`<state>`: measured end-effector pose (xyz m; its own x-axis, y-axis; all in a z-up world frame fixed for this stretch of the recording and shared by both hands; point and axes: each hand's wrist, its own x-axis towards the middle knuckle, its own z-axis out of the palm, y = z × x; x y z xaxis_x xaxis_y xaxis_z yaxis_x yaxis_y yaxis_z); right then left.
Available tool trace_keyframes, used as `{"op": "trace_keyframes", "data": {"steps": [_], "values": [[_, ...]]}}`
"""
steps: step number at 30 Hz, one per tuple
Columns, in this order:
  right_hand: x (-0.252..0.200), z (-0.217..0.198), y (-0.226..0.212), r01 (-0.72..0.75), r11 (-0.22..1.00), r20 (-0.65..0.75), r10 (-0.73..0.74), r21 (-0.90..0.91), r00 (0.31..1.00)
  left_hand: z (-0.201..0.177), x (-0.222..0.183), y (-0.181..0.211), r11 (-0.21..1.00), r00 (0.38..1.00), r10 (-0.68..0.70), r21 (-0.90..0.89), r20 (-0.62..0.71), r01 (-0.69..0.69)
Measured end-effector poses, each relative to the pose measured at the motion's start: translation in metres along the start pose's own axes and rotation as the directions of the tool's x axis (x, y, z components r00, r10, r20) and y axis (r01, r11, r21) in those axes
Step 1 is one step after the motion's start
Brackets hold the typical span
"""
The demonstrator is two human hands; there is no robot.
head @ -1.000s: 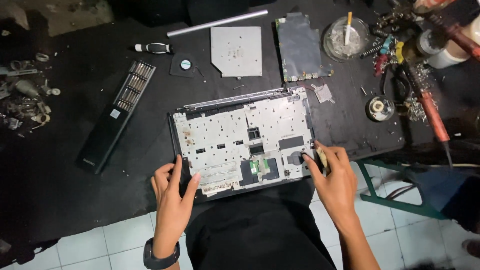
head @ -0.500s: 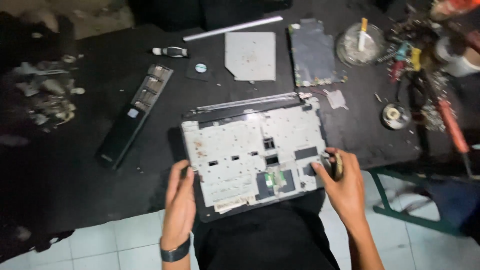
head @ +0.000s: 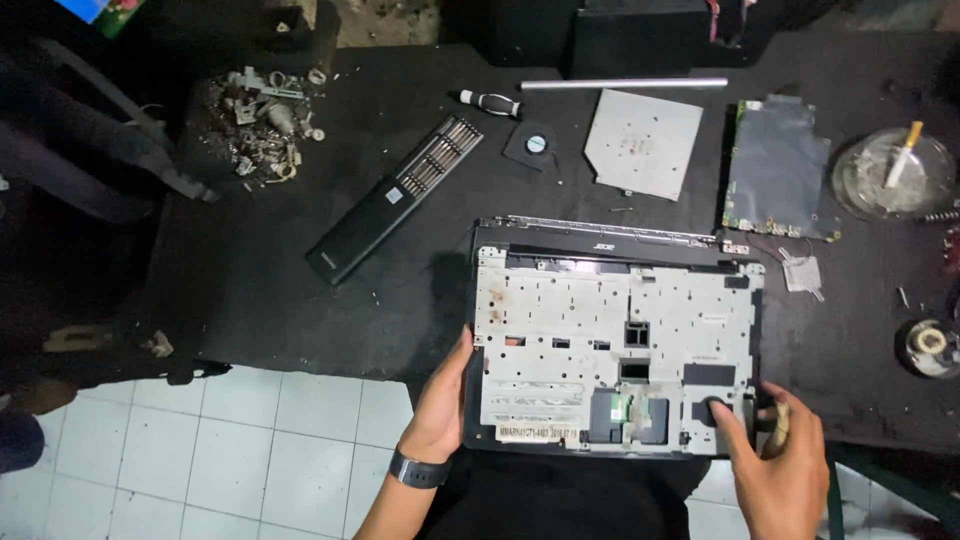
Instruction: Cleaning internal laptop components with a brush and reassembling the chassis by fitting the keyboard assembly.
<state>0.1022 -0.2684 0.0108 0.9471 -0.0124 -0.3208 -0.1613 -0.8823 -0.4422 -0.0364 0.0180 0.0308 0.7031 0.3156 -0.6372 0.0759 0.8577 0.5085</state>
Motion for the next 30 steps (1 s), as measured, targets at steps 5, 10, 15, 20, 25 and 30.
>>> {"op": "trace_keyframes", "data": {"steps": [5, 10, 15, 20, 25, 30], "values": [[-0.008, -0.010, -0.011, -0.141, 0.953, 0.048, 0.133, 0.268, 0.990, 0.004, -0.006, 0.001, 0.991, 0.980, 0.007, 0.131, -0.200, 0.019], [-0.019, -0.011, -0.021, -0.114, 0.914, -0.040, 0.141, 0.388, 0.989, -0.001, -0.014, 0.004, 0.984, 0.994, -0.072, 0.157, -0.076, 0.084], [-0.023, -0.005, -0.021, 0.113, 0.913, -0.155, -0.056, 0.392, 0.986, -0.017, -0.016, 0.001, 0.994, 0.994, -0.109, 0.015, 0.029, 0.109], [-0.019, 0.000, -0.019, 0.210, 0.916, -0.159, -0.164, 0.341, 0.974, -0.016, -0.022, 0.005, 0.998, 0.996, -0.069, -0.009, -0.054, 0.069], [-0.009, 0.000, -0.013, 0.191, 0.943, -0.094, -0.172, 0.271, 0.981, -0.014, -0.023, 0.005, 0.993, 0.977, -0.116, -0.013, -0.179, 0.115], [-0.001, 0.005, 0.009, 0.618, 0.782, -0.436, -0.587, -0.085, 0.683, -0.008, -0.017, -0.003, 0.984, 0.958, -0.105, 0.109, -0.267, 0.139]]}}
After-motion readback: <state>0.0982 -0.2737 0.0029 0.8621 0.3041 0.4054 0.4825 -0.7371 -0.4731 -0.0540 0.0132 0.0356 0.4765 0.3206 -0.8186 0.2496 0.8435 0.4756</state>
